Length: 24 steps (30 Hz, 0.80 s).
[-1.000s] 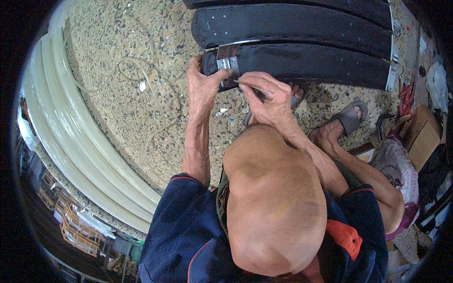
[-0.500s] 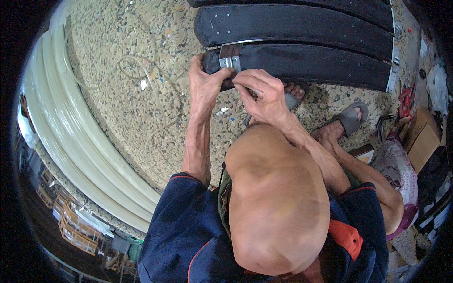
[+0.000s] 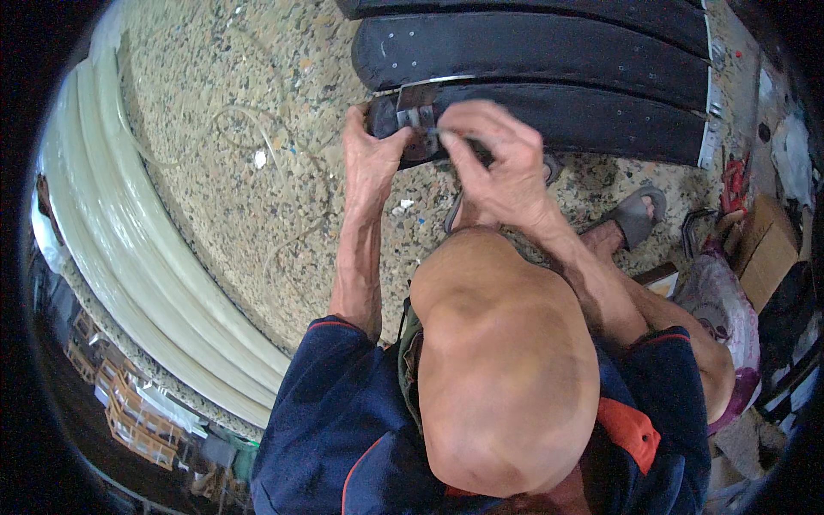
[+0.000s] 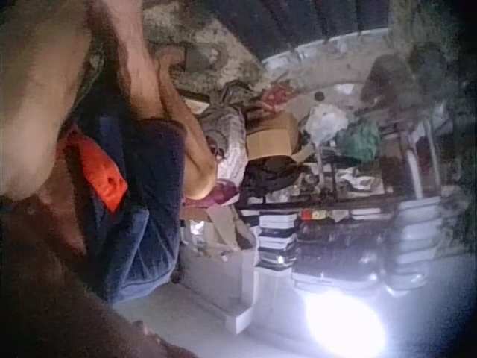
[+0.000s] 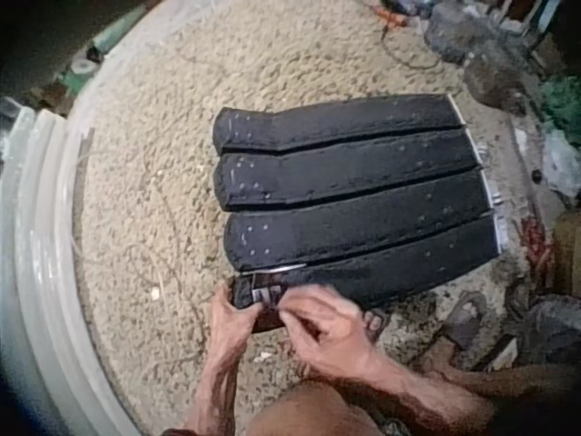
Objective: The person retrieves a metal bracket from a cluttered pile, then sits on the floor to attach it to a stack of black pads. They use a pen to mark hole positions on the pads and test-fit a curved metal piece over the bracket.
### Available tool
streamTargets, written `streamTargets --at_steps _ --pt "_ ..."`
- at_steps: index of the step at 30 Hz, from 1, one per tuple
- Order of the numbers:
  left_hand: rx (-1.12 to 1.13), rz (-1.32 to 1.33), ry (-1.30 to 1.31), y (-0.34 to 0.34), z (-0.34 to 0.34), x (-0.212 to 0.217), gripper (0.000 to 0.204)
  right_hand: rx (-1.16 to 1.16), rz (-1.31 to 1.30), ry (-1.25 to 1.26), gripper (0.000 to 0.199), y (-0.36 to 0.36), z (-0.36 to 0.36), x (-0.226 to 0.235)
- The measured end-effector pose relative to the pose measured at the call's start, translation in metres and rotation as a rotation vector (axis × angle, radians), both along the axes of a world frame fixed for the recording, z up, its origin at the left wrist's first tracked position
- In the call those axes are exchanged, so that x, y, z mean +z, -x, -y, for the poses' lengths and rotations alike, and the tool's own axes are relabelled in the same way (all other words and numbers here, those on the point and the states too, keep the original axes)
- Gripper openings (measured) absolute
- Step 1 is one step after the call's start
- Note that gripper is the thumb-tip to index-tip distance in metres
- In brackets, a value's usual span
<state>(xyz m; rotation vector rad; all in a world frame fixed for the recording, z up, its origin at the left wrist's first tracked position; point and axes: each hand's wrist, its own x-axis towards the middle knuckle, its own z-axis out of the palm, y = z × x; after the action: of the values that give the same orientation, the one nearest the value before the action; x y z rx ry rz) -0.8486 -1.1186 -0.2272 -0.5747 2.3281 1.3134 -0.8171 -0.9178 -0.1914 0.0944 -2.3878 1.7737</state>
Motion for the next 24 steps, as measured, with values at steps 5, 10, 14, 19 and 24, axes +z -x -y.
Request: streamTargets --at_steps 5,10,14,19,24 --pt "-0.029 0.009 -0.135 -0.003 0.012 -0.021 0.061 0.043 -0.271 -0.346 0.021 0.049 -0.041 0.012" --pt "0.110 0.001 -0.414 0.000 0.029 -0.044 0.055 0.478 -0.225 -0.601 0.019 0.076 -0.034 0.000" --pt "-0.075 -0.003 -0.156 0.010 0.055 -0.072 0.050 0.490 -0.180 -0.487 0.024 0.084 -0.035 0.000" --pt "-0.226 -0.015 0.007 0.022 0.075 -0.089 0.051 0.631 -0.218 -0.704 0.027 0.096 -0.106 0.053" --pt "-0.177 -0.008 0.000 0.026 0.092 -0.090 0.052 0.422 0.004 -0.979 0.028 0.074 -0.304 0.128"
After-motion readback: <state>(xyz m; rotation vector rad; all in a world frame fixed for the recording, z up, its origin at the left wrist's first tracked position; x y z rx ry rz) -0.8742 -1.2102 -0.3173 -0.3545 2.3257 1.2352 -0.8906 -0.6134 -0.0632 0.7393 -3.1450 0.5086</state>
